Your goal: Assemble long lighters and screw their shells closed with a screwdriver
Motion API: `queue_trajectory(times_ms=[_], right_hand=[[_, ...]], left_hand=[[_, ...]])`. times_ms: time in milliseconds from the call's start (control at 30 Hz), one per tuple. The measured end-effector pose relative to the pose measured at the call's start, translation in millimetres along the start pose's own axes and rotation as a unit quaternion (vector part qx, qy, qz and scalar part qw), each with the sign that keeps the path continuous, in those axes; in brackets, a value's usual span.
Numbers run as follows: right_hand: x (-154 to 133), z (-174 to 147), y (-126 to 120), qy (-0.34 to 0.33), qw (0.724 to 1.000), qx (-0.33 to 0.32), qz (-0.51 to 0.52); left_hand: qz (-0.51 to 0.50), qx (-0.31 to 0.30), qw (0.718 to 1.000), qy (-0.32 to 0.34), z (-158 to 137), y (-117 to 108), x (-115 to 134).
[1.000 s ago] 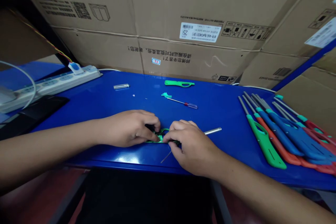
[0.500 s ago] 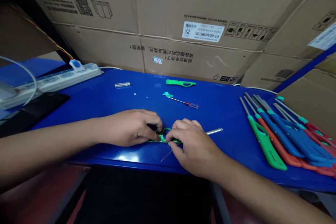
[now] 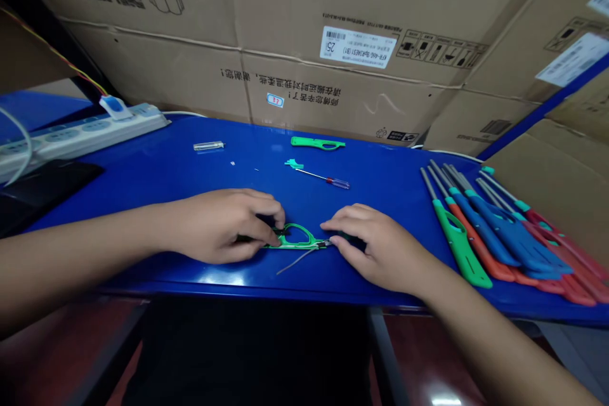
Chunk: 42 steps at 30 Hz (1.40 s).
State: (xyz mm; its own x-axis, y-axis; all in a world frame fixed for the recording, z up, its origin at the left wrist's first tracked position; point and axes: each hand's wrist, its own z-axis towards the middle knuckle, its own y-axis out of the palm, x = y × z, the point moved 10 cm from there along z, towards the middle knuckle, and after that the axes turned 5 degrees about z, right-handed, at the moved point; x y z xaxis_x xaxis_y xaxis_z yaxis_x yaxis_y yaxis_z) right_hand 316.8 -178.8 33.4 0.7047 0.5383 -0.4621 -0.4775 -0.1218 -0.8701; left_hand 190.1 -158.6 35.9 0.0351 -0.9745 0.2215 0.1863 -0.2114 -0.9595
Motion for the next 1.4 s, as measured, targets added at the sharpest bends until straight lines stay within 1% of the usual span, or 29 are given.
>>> queue_trajectory(times_ms=[167, 300, 400, 500, 600, 733, 900, 967, 1167, 1400], right_hand=[[2.8, -3.6, 7.7, -0.017, 1.000, 0.002, -0.005], [4.4, -3.7, 9.3, -0.011, 1.000, 0.010, -0.005], [3.8, -3.3, 10.7, -0.014, 1.000, 0.003, -0.005], [1.6, -1.9, 12.3, -0.018, 1.000, -0.011, -0.012], [-1.1, 0.1, 12.8, -0.022, 0.999, -0.021, -0.024], [-1.4, 2.5, 15.5, -0.016, 0.999, -0.038, -0.016], [-1.6, 5.9, 10.9, -0.013, 1.000, -0.019, 0.006], [-4.5, 7.2, 10.1, -0.020, 0.999, -0.025, 0.014], [-8.8, 9.4, 8.3, -0.007, 0.999, -0.034, 0.038], [-6.1, 6.9, 7.1, 0.014, 0.998, -0.016, 0.058]], left_hand=[[-0.003, 0.001, 1.000, -0.025, 2.1, 1.0, -0.6], [-0.016, 0.029, 0.997, -0.063, 6.8, 4.0, -6.5], [-0.038, 0.052, 0.994, -0.086, 9.8, 8.1, -10.5], [-0.052, 0.060, 0.995, -0.053, 12.6, 12.8, -4.4], [-0.043, 0.053, 0.997, -0.023, 13.8, 17.4, 0.8], [-0.057, 0.045, 0.997, -0.027, 14.2, 19.5, -1.4], [-0.084, 0.048, 0.995, -0.029, 14.8, 18.6, -3.2], [-0.092, 0.048, 0.994, -0.030, 15.0, 18.7, -3.8], [-0.095, 0.048, 0.994, -0.022, 15.5, 18.5, -2.5], [-0.091, 0.042, 0.995, -0.022, 16.0, 19.9, -2.7]])
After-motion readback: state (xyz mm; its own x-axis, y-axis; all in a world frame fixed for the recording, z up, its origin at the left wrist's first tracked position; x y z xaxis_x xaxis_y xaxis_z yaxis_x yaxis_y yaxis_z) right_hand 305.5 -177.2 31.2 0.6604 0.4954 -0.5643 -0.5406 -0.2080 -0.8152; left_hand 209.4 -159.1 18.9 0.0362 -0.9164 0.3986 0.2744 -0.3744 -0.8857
